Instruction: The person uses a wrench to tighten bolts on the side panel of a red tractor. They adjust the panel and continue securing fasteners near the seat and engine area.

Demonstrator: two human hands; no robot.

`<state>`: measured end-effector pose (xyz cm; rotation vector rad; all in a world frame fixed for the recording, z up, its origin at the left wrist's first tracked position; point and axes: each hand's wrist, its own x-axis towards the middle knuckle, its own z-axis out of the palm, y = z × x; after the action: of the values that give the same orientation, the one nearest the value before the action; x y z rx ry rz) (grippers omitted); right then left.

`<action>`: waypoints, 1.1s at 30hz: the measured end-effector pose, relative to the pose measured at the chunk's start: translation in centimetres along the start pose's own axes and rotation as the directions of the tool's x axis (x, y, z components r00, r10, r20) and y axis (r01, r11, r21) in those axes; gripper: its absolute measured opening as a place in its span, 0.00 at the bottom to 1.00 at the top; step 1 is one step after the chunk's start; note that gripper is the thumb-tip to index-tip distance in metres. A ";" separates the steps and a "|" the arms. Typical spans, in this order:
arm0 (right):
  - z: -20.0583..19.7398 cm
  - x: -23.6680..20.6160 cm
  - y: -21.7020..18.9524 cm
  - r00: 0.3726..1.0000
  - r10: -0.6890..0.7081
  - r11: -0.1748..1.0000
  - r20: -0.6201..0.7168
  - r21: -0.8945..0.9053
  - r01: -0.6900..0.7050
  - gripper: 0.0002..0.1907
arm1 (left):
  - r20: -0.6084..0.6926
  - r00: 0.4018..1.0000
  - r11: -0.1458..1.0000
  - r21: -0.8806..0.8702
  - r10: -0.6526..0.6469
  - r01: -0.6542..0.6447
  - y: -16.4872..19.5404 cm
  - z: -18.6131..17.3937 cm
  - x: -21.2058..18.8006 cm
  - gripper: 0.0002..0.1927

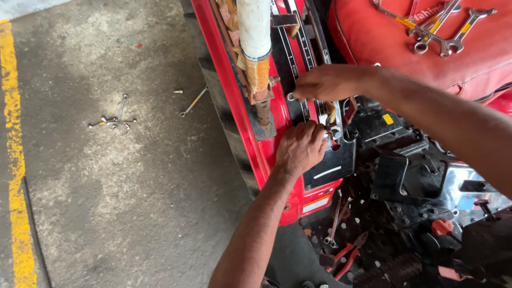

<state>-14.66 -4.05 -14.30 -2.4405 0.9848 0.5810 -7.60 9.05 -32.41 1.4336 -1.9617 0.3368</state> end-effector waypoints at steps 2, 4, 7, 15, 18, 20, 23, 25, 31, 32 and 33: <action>-0.4 0.2 1.2 0.997 -0.074 0.991 0.028 0.117 0.070 0.17 | -0.002 1.000 1.000 -0.025 -0.005 0.005 0.0 0.1 -0.1 0.09; -0.5 0.2 2.2 0.981 -0.189 0.940 -0.047 0.280 0.195 0.15 | 0.007 1.000 0.999 -0.038 -0.013 0.014 -0.1 0.0 -0.1 0.09; -1.1 0.1 2.6 0.979 -0.158 0.981 -0.131 0.095 0.171 0.14 | 0.013 1.000 1.000 -0.026 -0.013 0.013 0.0 -0.2 0.0 0.08; -3.0 -0.2 -1.9 0.963 -0.241 0.845 -0.118 -0.513 0.148 0.14 | -0.050 0.999 1.000 -0.030 -0.006 0.004 0.2 -0.6 0.2 0.09; -3.3 0.4 -2.2 0.927 -0.353 0.758 -0.131 -0.621 0.201 0.16 | 0.002 1.000 0.999 -0.028 -0.021 0.021 0.2 -0.6 0.2 0.09; -2.7 0.9 -1.6 0.940 -0.308 0.829 -0.145 -0.525 0.191 0.16 | -0.018 1.000 1.000 -0.027 -0.007 0.006 0.2 -0.6 0.2 0.09; -1.2 0.6 0.8 0.986 -0.132 0.977 -0.097 -0.178 0.113 0.15 | 0.011 1.000 1.000 -0.028 -0.005 0.005 0.1 -0.7 0.2 0.08; -0.2 0.3 2.1 0.981 -0.175 0.984 -0.089 -0.002 0.175 0.15 | 0.014 1.000 0.999 -0.032 -0.013 0.013 0.2 -0.8 0.3 0.08; -1.0 0.2 2.4 0.928 -0.283 0.956 -0.242 0.011 0.294 0.15 | -0.012 1.000 0.999 -0.027 -0.018 0.018 0.3 -1.0 0.3 0.10; -1.4 0.0 1.9 0.927 -0.297 0.953 -0.230 -0.137 0.271 0.13 | 0.005 1.000 0.999 -0.031 -0.025 0.025 0.3 -1.0 0.2 0.10; -1.9 0.0 1.2 0.925 -0.309 0.928 -0.219 -0.283 0.243 0.12 | 0.019 0.999 0.999 -0.033 -0.029 0.030 0.3 -1.0 0.2 0.09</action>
<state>-15.15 -5.89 -13.00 -2.8755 0.6675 0.3050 -7.57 9.56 -31.47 1.4475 -1.9498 0.2771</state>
